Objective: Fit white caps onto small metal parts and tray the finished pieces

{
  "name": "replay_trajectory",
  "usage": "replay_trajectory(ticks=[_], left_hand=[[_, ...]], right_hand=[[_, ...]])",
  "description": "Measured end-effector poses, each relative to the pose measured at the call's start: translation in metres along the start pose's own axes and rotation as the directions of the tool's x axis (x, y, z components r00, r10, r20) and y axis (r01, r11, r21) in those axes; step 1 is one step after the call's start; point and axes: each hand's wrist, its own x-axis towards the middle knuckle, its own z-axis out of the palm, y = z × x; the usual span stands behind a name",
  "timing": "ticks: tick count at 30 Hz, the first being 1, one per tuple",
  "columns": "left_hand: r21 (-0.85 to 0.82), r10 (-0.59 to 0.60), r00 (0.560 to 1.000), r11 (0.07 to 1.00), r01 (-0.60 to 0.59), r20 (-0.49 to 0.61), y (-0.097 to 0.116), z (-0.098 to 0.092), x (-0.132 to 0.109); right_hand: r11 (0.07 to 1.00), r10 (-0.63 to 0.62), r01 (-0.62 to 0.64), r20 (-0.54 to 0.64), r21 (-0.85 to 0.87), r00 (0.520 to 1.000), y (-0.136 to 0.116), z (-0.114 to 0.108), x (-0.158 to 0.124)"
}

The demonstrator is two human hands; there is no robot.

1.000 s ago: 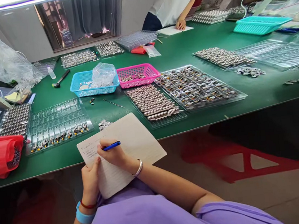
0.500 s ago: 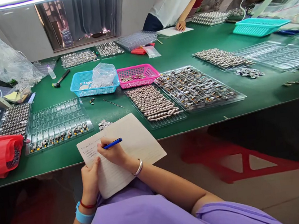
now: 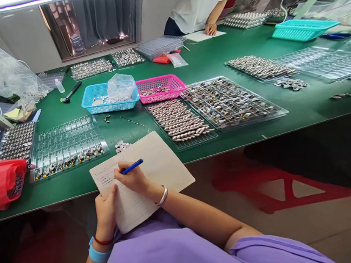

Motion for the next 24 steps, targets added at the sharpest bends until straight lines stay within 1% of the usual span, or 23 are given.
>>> replay_trajectory(ticks=[4, 9, 12, 16, 20, 24], left_hand=[[0.027, -0.006, 1.0, 1.0, 0.006, 0.013, 0.002, 0.0, 0.0], [0.078, 0.006, 1.0, 0.997, -0.008, 0.024, 0.003, -0.002, 0.0], [0.099, 0.033, 0.999, 0.994, -0.035, 0.025, 0.001, -0.002, 0.0], [0.11, 0.078, 0.997, 0.991, -0.079, 0.01, -0.002, -0.002, -0.001], [0.127, 0.117, 0.993, 0.985, -0.115, -0.003, -0.004, -0.003, -0.001], [0.164, 0.147, 0.989, 0.976, -0.142, -0.02, -0.005, -0.005, -0.003]], right_hand=[[0.999, 0.034, -0.033, -0.037, 0.034, 0.999, 0.0, -0.002, 0.003], [0.996, 0.073, -0.075, 0.033, 0.04, 0.997, -0.004, -0.014, 0.011], [0.996, 0.082, -0.08, 0.071, -0.036, 0.994, -0.009, -0.03, 0.017], [0.981, 0.068, -0.046, 0.113, -0.187, 0.991, -0.019, -0.049, 0.02], [0.95, 0.056, -0.014, 0.129, -0.312, 0.99, -0.029, -0.056, 0.023], [0.918, 0.086, -0.04, 0.101, -0.394, 0.991, -0.035, -0.058, 0.026]])
